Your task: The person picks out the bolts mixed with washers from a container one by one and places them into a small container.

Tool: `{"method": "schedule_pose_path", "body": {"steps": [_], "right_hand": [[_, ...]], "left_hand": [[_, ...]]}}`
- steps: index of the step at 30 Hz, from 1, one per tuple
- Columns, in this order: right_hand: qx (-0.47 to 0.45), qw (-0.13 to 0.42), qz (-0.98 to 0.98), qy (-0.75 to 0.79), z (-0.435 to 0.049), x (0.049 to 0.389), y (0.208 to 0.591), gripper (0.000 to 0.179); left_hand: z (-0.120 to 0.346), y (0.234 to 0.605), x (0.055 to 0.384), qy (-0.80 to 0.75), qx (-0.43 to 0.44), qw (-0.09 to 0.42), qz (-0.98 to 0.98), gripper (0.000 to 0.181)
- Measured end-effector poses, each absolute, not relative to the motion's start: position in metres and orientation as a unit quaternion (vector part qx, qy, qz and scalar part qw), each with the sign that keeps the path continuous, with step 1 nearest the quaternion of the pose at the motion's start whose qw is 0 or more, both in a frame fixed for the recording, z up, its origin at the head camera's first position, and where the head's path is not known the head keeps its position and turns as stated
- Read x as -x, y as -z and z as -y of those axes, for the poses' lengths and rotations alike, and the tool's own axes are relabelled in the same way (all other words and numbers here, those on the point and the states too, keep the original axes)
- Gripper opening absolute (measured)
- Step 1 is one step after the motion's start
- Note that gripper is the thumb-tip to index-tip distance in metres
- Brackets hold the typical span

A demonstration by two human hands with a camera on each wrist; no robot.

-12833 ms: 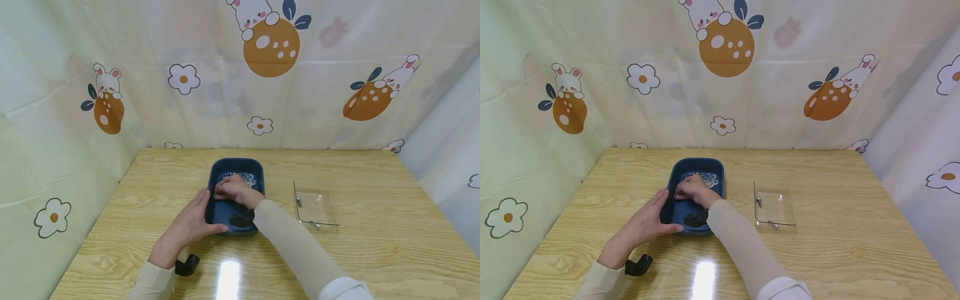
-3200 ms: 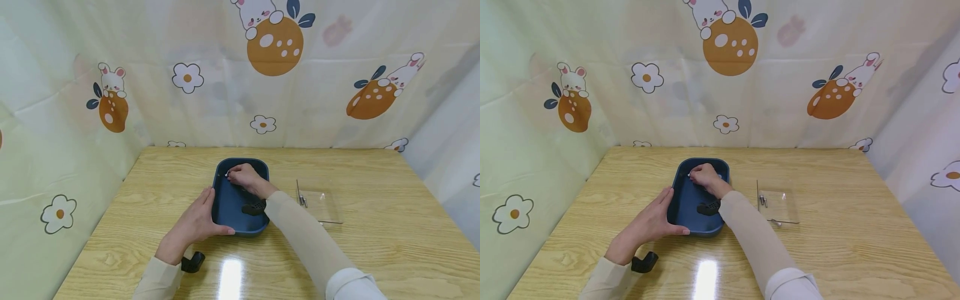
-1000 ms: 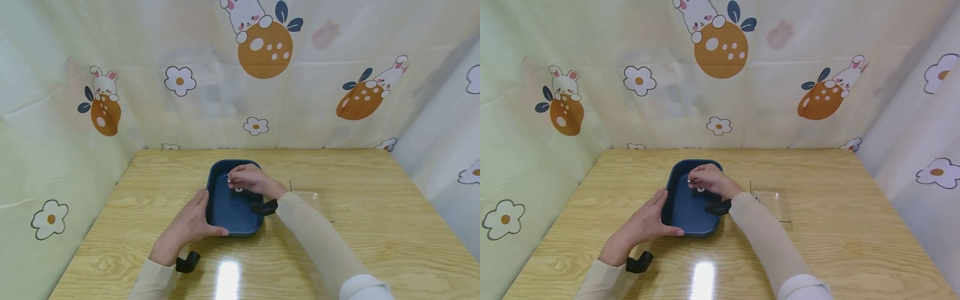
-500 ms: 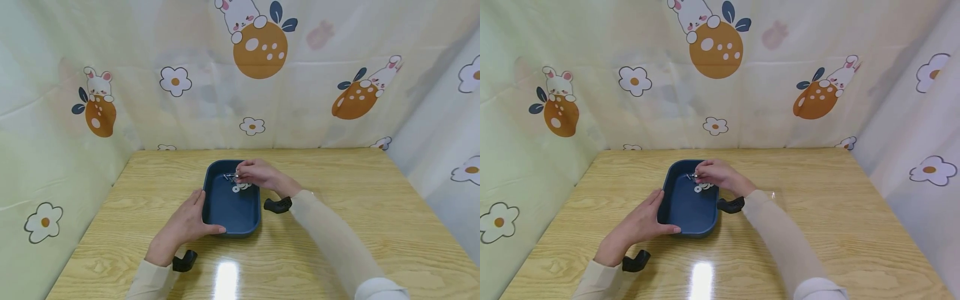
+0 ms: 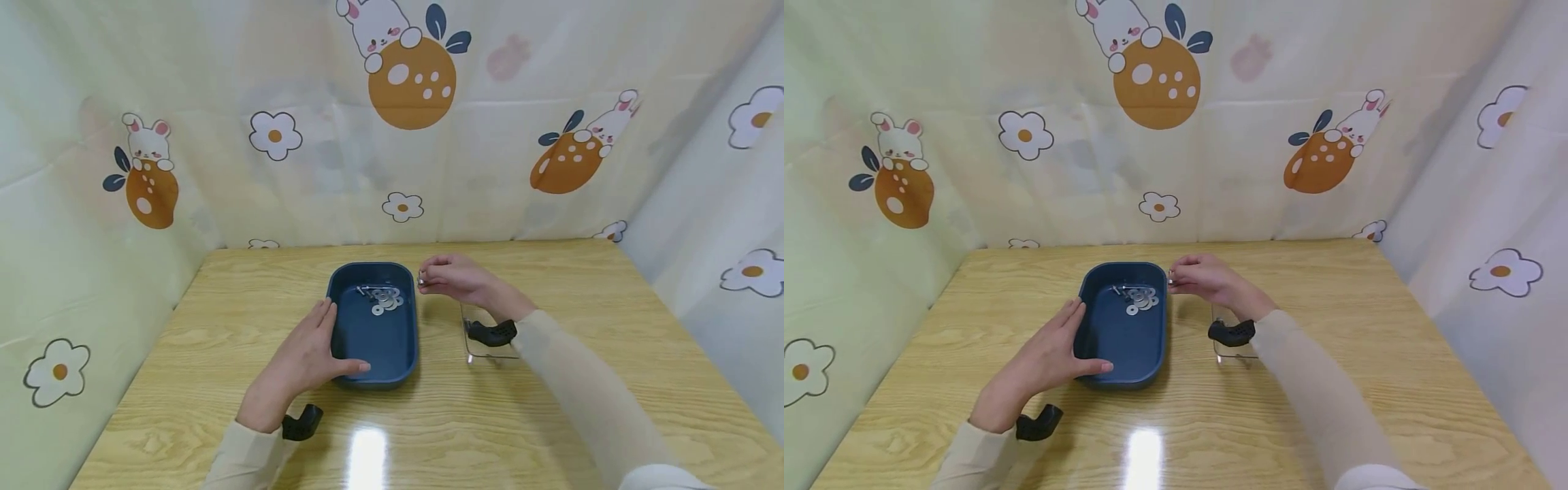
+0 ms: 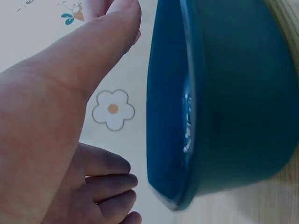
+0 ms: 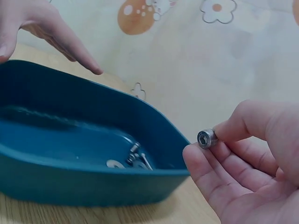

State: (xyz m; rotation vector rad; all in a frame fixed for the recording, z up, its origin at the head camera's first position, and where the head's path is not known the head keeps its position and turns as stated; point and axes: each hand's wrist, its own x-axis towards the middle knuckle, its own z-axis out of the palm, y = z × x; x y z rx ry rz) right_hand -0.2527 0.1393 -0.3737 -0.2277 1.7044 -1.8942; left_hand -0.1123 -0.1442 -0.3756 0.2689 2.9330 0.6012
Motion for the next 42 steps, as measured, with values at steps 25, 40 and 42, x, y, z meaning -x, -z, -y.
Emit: {"method": "schedule_pose_path", "body": {"steps": [25, 40, 42], "right_hand": [[0.085, 0.288, -0.692, 0.656, -0.219, 0.240, 0.376, 0.034], [0.076, 0.306, -0.713, 0.626, -0.238, 0.230, 0.384, 0.031], [0.075, 0.306, -0.719, 0.620, -0.240, 0.228, 0.385, 0.032]], "left_hand": [[0.073, 0.369, 0.124, -0.177, -0.191, 0.070, -0.963, 0.118], [0.032, 0.373, 0.130, -0.173, -0.232, 0.092, -0.953, 0.117], [0.027, 0.375, 0.131, -0.167, -0.239, 0.090, -0.952, 0.115]]}}
